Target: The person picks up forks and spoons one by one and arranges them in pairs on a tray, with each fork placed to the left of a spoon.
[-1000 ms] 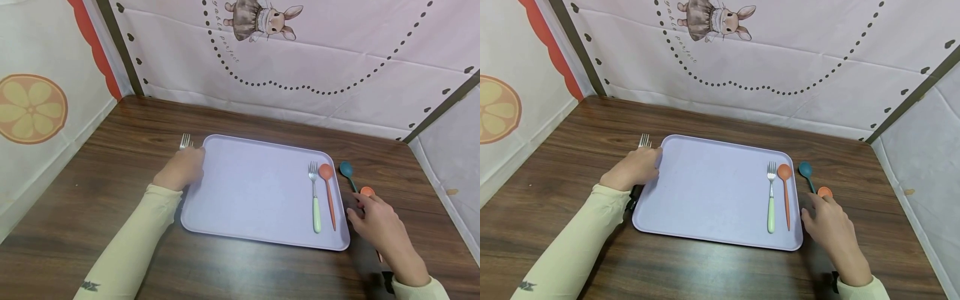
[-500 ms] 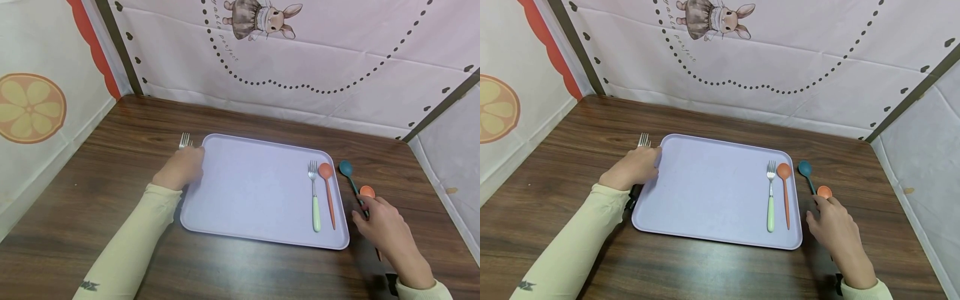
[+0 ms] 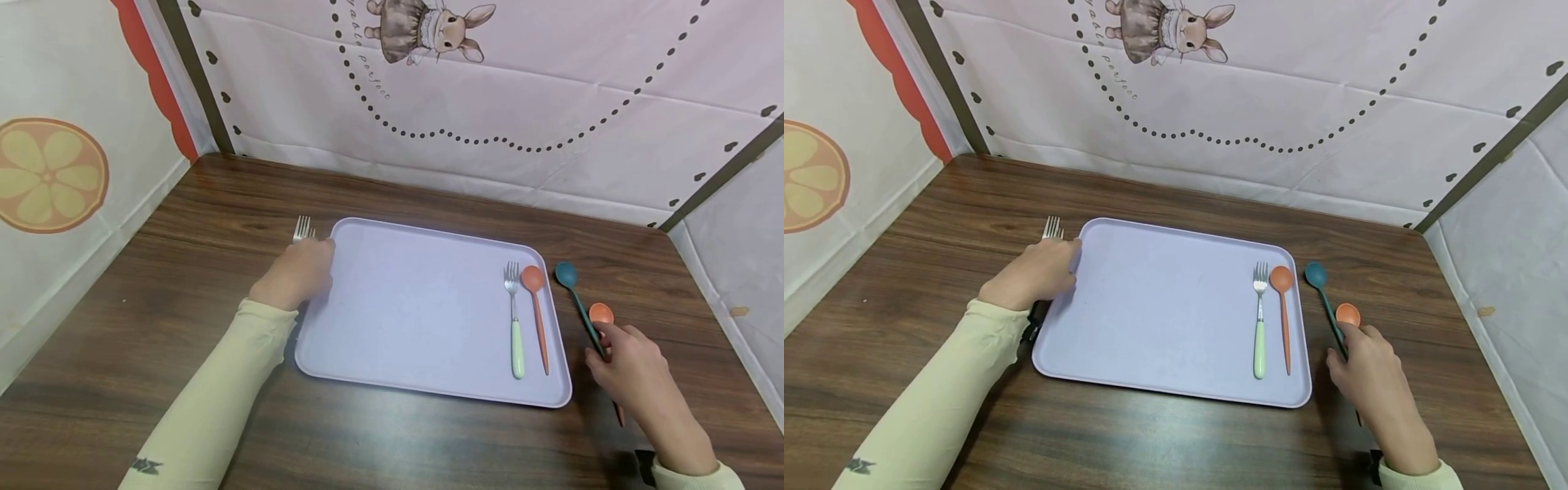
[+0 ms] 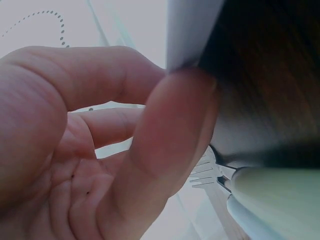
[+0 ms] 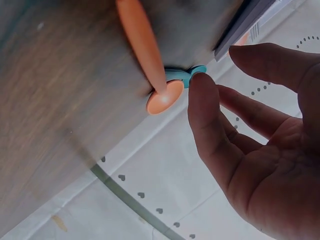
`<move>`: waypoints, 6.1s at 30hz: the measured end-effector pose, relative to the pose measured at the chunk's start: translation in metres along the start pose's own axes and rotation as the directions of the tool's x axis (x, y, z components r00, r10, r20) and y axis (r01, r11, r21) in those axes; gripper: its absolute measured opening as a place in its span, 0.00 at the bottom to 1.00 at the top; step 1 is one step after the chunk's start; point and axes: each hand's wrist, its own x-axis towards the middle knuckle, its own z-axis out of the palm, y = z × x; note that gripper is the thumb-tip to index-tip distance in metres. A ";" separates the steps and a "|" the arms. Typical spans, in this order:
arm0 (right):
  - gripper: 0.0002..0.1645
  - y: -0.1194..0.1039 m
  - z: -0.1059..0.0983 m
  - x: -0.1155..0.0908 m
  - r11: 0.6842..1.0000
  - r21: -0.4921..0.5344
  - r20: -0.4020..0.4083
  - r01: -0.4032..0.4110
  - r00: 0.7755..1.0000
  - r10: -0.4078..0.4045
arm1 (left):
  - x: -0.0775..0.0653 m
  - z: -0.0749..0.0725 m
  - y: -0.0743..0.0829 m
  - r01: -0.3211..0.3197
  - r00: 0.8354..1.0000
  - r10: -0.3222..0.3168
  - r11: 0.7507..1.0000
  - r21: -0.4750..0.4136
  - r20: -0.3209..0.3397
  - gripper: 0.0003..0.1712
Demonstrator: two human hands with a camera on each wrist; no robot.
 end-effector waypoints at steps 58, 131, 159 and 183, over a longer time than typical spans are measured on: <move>0.29 0.015 -0.007 -0.003 0.984 -0.092 0.247 -0.152 0.954 0.171 | 0.001 0.002 -0.002 0.011 1.000 -0.011 1.000 0.002 0.003 0.11; 0.18 -0.036 0.007 0.005 0.998 0.055 -0.057 0.039 0.998 -0.036 | 0.001 0.001 -0.002 0.022 1.000 -0.022 1.000 0.002 0.001 0.14; 0.21 -0.051 0.008 0.006 0.996 0.080 0.002 0.030 1.000 -0.030 | 0.000 0.002 -0.003 0.022 1.000 -0.022 1.000 0.006 0.004 0.13; 0.22 -0.067 0.011 0.000 0.993 0.086 -0.013 0.081 0.997 -0.080 | -0.006 0.006 -0.009 -0.007 1.000 0.007 1.000 0.008 -0.014 0.12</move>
